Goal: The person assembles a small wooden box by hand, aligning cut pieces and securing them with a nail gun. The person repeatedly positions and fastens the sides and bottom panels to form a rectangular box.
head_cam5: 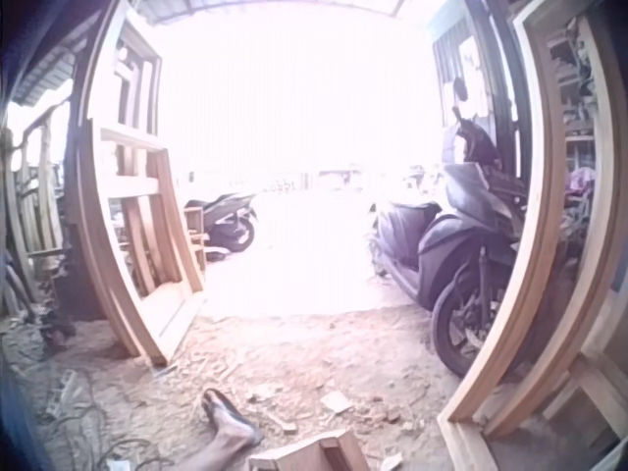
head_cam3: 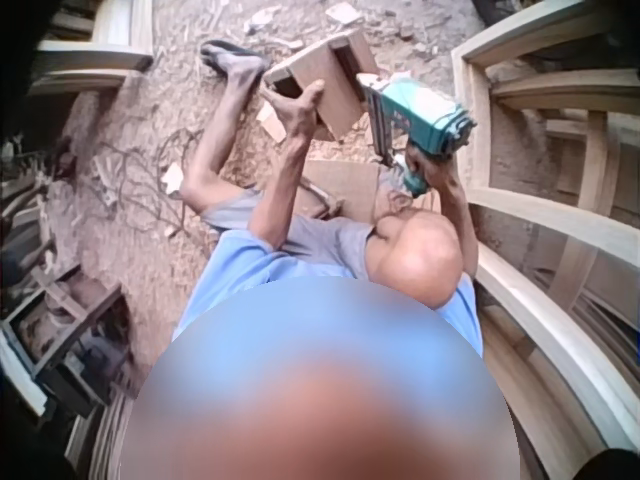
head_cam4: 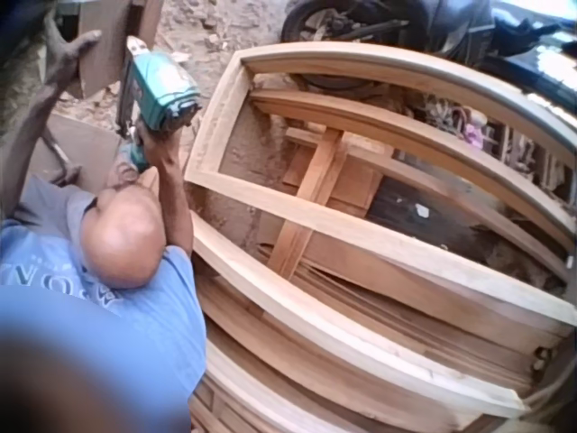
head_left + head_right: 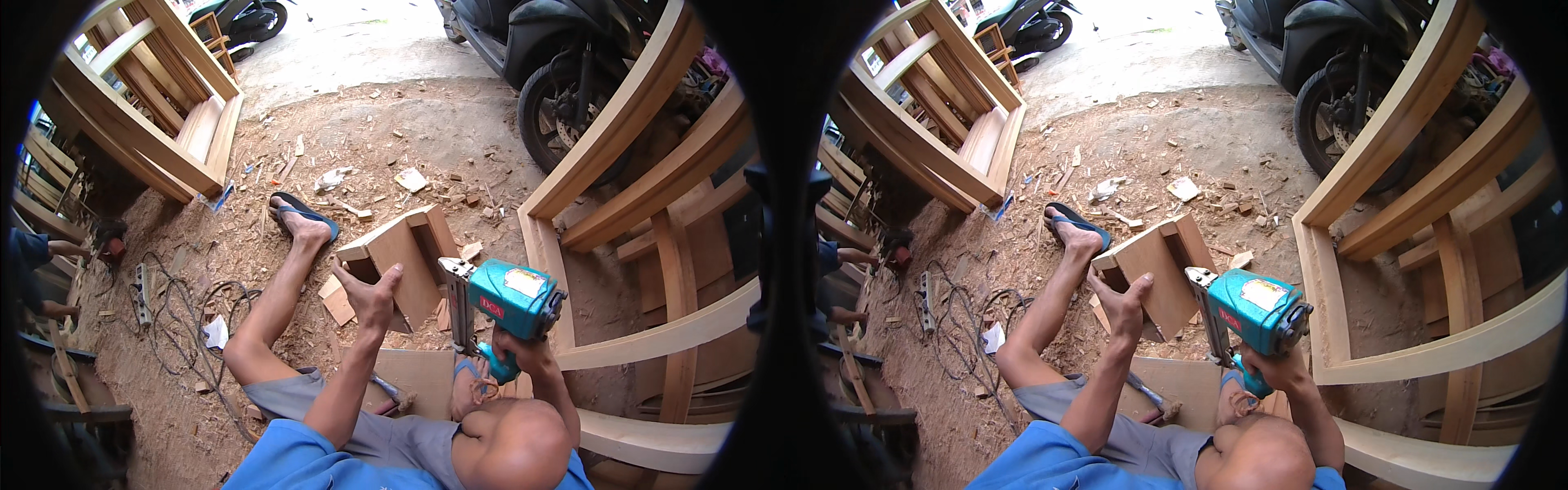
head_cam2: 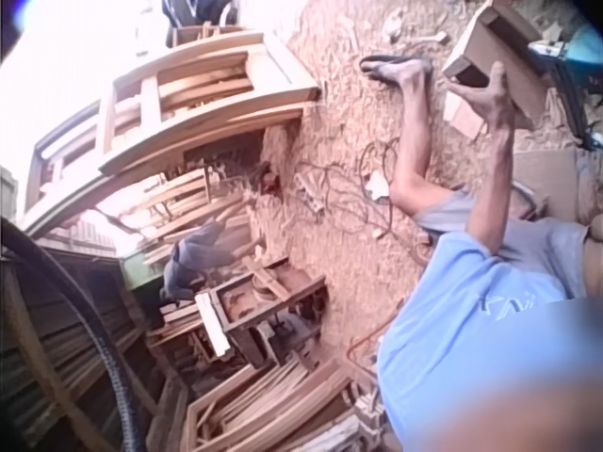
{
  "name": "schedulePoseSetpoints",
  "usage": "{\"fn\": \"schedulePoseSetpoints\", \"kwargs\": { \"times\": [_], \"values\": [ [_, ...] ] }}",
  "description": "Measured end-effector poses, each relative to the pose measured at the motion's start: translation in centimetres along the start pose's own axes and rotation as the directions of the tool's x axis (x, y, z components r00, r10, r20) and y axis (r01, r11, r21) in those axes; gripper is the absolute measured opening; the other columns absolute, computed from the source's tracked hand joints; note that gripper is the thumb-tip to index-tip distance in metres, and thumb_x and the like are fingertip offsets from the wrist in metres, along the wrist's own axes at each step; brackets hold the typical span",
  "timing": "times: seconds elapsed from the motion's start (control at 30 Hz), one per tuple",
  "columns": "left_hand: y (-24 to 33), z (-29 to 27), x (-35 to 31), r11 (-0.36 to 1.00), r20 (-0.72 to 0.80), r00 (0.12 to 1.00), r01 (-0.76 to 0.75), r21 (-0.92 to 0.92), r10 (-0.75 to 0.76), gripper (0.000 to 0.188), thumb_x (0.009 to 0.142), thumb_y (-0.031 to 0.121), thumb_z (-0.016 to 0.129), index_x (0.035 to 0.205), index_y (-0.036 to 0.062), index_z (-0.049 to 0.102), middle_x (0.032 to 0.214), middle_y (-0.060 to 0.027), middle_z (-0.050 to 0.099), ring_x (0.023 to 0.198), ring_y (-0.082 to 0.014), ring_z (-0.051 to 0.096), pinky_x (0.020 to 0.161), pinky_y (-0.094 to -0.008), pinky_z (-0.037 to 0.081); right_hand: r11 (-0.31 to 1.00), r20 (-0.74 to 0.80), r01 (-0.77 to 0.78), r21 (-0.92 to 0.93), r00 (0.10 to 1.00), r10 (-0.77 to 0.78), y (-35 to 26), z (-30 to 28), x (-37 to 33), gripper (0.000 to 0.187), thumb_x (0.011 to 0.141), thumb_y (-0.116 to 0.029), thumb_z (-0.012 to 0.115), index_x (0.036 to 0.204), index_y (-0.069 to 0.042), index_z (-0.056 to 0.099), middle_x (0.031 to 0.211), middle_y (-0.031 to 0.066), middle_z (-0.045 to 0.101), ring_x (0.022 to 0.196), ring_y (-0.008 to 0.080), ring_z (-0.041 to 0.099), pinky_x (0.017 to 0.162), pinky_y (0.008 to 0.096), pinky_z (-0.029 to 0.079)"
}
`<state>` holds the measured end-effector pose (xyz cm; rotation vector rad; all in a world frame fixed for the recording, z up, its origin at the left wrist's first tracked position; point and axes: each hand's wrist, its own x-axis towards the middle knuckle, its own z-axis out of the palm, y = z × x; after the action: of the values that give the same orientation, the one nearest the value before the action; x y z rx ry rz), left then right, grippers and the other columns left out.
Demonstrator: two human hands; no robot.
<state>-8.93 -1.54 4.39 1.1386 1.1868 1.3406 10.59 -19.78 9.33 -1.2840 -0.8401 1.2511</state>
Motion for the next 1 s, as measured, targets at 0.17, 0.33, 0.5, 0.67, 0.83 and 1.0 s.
{"fn": "schedulePoseSetpoints", "kwargs": {
  "times": [0.17, 0.33, 0.5, 0.67, 0.83, 1.0],
  "values": [
    [-0.2, -0.7, 2.5, 0.993, 0.058, 0.997, -0.036, -0.116, 0.043, 0.104, 0.069, 0.014, 0.083, 0.146, -0.0086, 0.017, 0.137, -0.0243, 0.038, 0.126, -0.0292, 0.044, 0.111, -0.0377, 0.034, 0.960, 0.090, -0.104, -0.261, 0.987, 0.132, 0.6, -1.0, -0.7, 0.013, 0.086, -0.006, 0.068, 0.097, -0.005, 0.060, 0.068, 0.0025, 0.060, 0.056, 0.0107, 0.056, 0.051, 0.0296, 0.045],
    [0.1, -1.0, 5.1, 0.995, 0.040, 0.994, -0.103, -0.016, 0.103, 0.110, 0.068, 0.019, 0.084, 0.147, -0.0131, 0.015, 0.139, -0.0279, 0.037, 0.130, -0.0325, 0.041, 0.114, -0.0382, 0.029, 0.879, 0.100, -0.121, -0.462, 0.977, 0.187, 0.5, -0.6, -0.4, 0.038, 0.081, -0.013, 0.075, 0.116, -0.006, 0.064, 0.101, 0.0112, 0.068, 0.091, 0.0205, 0.065, 0.080, 0.0368, 0.053],
    [0.0, -1.0, 5.9, 0.991, 0.075, 0.989, -0.131, 0.023, 0.129, 0.113, 0.066, 0.023, 0.086, 0.147, -0.0133, 0.016, 0.138, -0.0295, 0.038, 0.131, -0.0343, 0.040, 0.115, -0.0387, 0.028, 0.828, 0.105, -0.220, -0.516, 0.943, 0.317, -0.2, 1.0, 0.5, 0.044, 0.081, -0.017, 0.075, 0.122, -0.008, 0.064, 0.115, 0.0142, 0.069, 0.105, 0.0265, 0.066, 0.091, 0.0387, 0.053],
    [0.1, -1.0, 5.6, 0.983, 0.058, 0.984, -0.171, 0.074, 0.167, 0.112, 0.066, 0.024, 0.088, 0.146, -0.0131, 0.018, 0.136, -0.0288, 0.040, 0.130, -0.0342, 0.041, 0.114, -0.0390, 0.029, 0.814, 0.132, -0.174, -0.555, 0.947, 0.292, -1.0, 2.0, 1.0, 0.042, 0.081, -0.019, 0.075, 0.121, -0.008, 0.066, 0.116, 0.0138, 0.069, 0.105, 0.0289, 0.067, 0.091, 0.0389, 0.053],
    [0.8, -0.9, 4.9, 0.990, 0.076, 0.990, -0.112, -0.083, 0.119, 0.112, 0.066, 0.022, 0.087, 0.146, -0.0137, 0.017, 0.139, -0.0290, 0.038, 0.132, -0.0342, 0.040, 0.116, -0.0386, 0.027, 0.785, 0.145, -0.131, -0.605, 0.952, 0.271, -1.5, 1.8, 0.8, 0.045, 0.081, -0.019, 0.074, 0.123, -0.007, 0.064, 0.119, 0.0146, 0.067, 0.107, 0.0299, 0.065, 0.093, 0.0392, 0.052],
    [0.7, -1.2, 5.0, 0.991, 0.051, 0.990, -0.131, 0.003, 0.131, 0.114, 0.067, 0.021, 0.087, 0.147, -0.0143, 0.015, 0.141, -0.0287, 0.035, 0.133, -0.0332, 0.039, 0.116, -0.0377, 0.026, 0.879, 0.067, -0.121, -0.462, 0.983, 0.170, -0.9, 0.7, -0.3, 0.032, 0.083, -0.012, 0.071, 0.113, -0.006, 0.061, 0.101, 0.0101, 0.062, 0.089, 0.0227, 0.060, 0.077, 0.0366, 0.048]
  ]
}}
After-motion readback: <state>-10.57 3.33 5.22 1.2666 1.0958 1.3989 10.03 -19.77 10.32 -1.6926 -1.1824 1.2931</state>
